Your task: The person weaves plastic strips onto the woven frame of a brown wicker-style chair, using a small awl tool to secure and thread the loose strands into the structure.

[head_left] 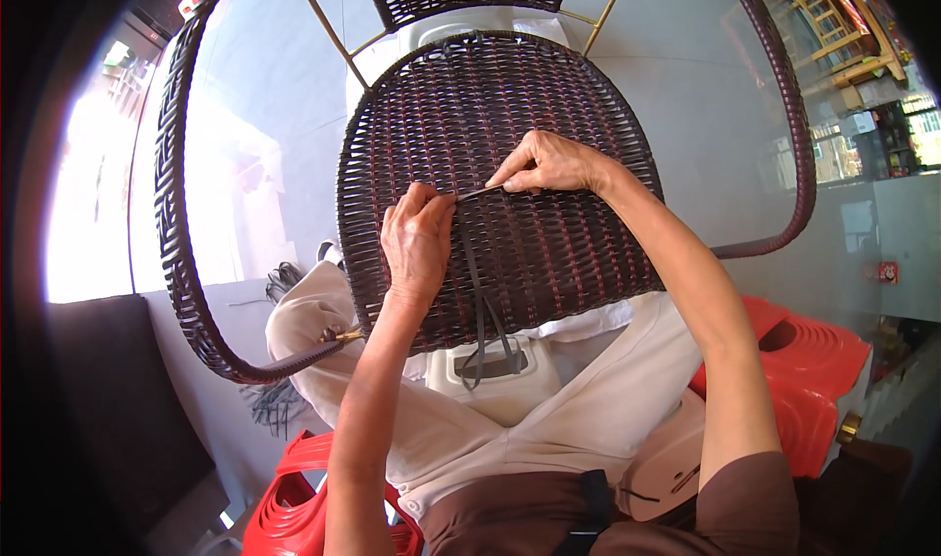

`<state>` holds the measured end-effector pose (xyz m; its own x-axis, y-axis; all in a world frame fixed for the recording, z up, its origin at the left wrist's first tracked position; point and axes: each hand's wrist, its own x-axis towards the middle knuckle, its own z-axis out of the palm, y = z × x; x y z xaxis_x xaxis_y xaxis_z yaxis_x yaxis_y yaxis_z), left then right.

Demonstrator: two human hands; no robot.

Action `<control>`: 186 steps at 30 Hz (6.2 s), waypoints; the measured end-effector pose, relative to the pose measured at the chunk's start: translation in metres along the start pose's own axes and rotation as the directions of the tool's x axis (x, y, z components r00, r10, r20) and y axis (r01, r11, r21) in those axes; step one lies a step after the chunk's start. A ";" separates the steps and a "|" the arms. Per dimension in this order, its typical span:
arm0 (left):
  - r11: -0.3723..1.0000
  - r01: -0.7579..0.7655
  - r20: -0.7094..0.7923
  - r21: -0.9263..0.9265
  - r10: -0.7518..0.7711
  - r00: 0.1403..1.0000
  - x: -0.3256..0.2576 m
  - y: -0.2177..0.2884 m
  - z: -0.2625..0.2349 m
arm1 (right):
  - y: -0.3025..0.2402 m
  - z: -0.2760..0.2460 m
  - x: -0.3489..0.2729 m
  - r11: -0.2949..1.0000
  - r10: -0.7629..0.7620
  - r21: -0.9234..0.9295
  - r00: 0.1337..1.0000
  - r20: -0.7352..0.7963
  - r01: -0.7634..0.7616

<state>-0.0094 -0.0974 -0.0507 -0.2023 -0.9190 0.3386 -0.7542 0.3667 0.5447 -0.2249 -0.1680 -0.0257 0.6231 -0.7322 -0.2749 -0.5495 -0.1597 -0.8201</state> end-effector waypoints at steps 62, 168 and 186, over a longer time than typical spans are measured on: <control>0.886 0.436 0.155 -0.158 -0.414 0.897 -0.076 0.039 -0.038 | -0.034 0.081 0.036 0.884 0.329 0.463 0.787 -0.521 -0.063; -0.064 0.499 0.497 -0.864 -0.266 0.826 -0.098 0.091 -0.067 | -0.052 0.002 0.050 0.966 0.156 0.242 0.552 -0.819 0.086; -0.045 0.548 0.523 -0.835 -0.373 0.766 -0.077 0.049 -0.012 | -0.051 -0.006 0.018 0.807 0.342 0.583 0.731 -0.591 0.094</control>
<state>-0.0235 -0.0071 -0.0403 -0.2000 -0.9171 -0.3449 0.4450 -0.3986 0.8019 -0.1891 -0.1768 0.0147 -0.0613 -0.9809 -0.1844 -0.0605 0.1881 -0.9803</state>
